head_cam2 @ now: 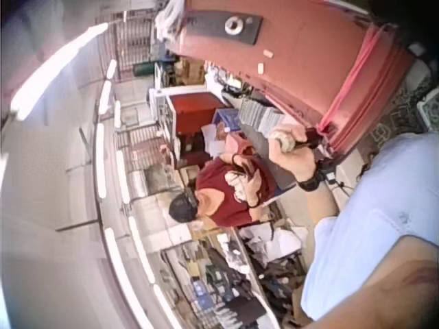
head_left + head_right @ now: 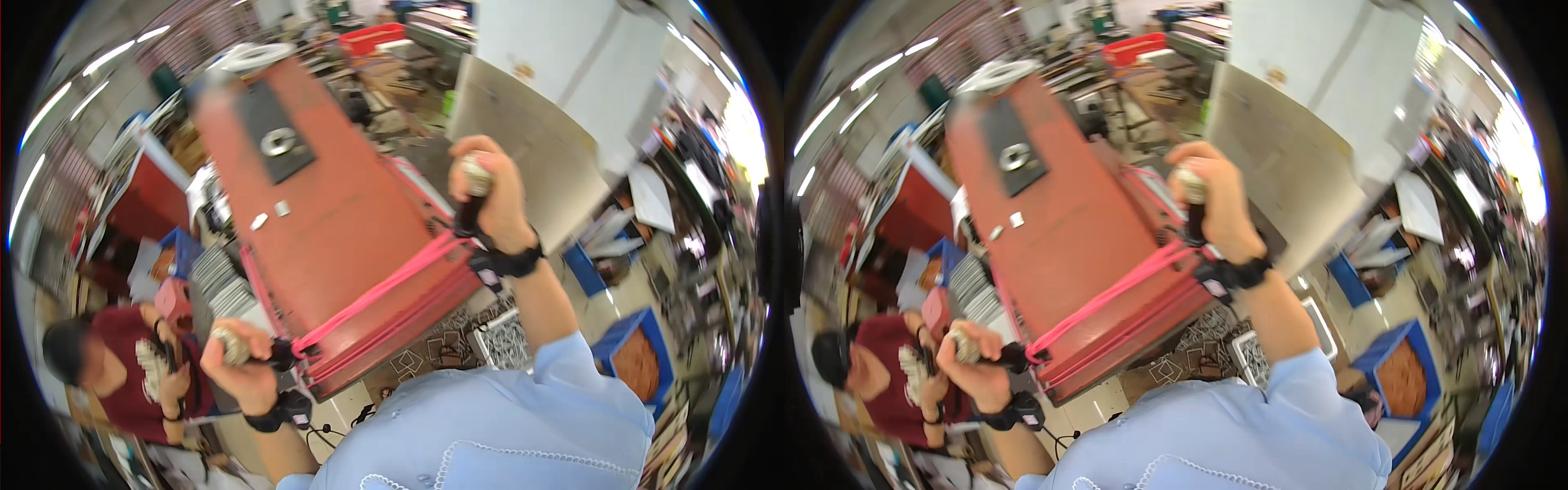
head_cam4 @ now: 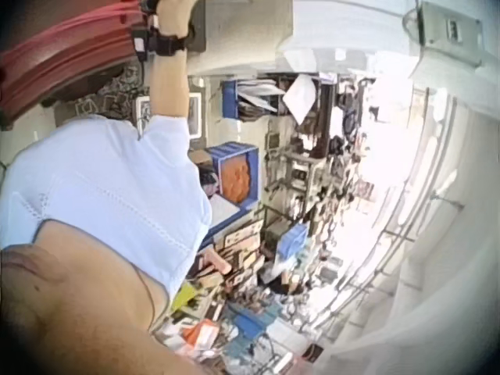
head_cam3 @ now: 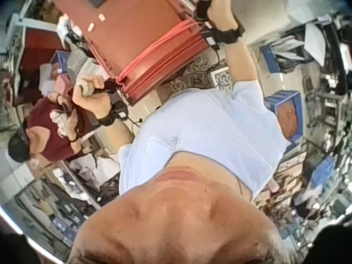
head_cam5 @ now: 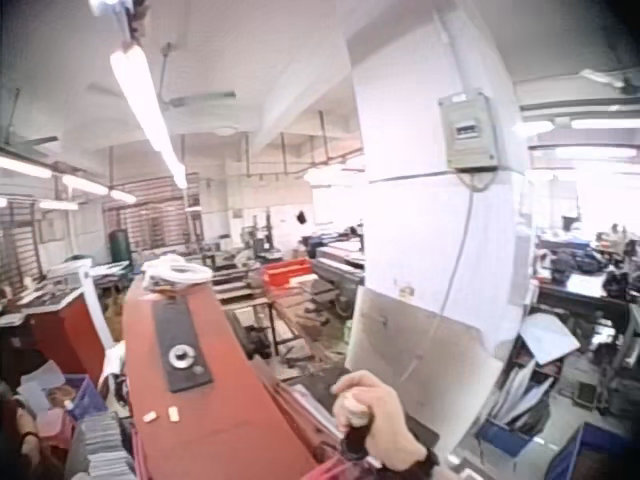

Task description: Operating a hydraulic clicker press to cut leather pieces using a die.

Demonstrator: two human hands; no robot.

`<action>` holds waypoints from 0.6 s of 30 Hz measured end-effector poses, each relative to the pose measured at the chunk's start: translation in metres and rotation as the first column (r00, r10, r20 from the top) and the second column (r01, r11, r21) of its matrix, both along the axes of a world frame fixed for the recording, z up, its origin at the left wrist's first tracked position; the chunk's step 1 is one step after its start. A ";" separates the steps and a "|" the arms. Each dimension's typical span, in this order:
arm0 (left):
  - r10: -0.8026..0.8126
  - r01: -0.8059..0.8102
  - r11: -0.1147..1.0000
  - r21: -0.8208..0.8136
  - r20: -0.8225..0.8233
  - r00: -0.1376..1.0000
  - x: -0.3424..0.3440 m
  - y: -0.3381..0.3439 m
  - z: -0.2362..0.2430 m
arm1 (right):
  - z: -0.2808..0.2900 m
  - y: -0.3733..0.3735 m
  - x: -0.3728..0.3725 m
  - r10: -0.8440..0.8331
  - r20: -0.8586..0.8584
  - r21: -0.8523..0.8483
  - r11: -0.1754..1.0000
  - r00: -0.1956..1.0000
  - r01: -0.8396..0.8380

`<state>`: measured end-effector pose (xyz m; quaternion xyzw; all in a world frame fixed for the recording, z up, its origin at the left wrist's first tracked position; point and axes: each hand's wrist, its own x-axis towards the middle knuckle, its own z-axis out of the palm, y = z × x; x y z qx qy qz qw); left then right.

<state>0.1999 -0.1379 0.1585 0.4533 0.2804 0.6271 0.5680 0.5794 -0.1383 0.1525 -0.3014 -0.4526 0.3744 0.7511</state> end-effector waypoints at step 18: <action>0.030 -0.030 0.994 0.105 -0.003 1.000 0.025 -0.008 0.005 | 0.000 -0.020 0.008 0.054 0.047 -0.021 0.998 0.997 -0.053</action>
